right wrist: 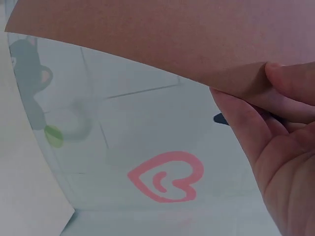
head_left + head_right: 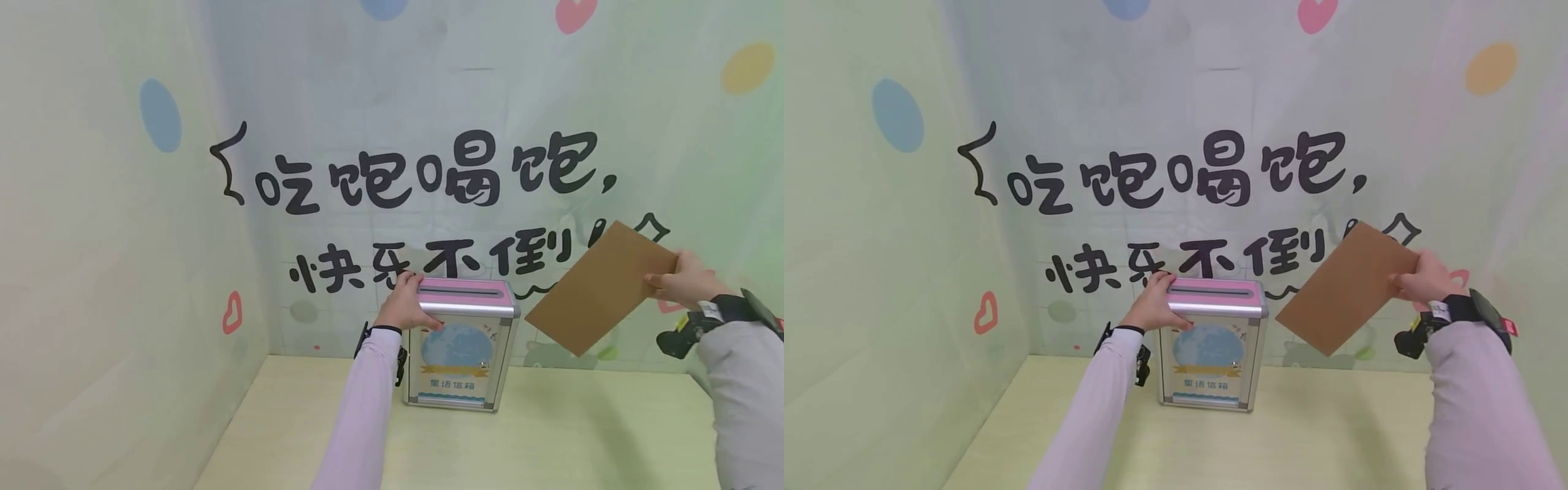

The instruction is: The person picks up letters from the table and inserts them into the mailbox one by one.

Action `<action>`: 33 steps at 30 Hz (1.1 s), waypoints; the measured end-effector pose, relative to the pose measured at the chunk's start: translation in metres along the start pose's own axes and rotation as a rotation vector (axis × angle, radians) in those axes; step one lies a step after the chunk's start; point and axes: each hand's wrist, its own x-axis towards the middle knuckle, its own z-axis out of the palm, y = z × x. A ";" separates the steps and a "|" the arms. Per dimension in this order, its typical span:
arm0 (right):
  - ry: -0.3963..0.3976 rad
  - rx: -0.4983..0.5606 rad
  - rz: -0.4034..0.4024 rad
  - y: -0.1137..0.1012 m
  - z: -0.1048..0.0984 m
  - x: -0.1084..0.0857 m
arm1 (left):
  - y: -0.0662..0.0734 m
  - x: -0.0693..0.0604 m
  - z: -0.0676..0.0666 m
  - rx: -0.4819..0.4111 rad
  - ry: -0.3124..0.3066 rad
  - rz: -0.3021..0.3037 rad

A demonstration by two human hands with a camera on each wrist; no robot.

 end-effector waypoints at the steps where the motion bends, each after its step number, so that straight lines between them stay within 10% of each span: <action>1: -0.007 0.009 -0.007 -0.002 -0.004 0.001 | 0.000 0.000 0.000 0.001 -0.001 -0.002; 14: 0.115 -0.008 -0.111 -0.055 -0.023 0.009 | -0.005 0.002 0.000 0.022 0.002 0.010; 33: 0.169 0.006 -0.167 -0.126 0.020 0.031 | -0.003 0.001 0.002 0.013 0.008 0.008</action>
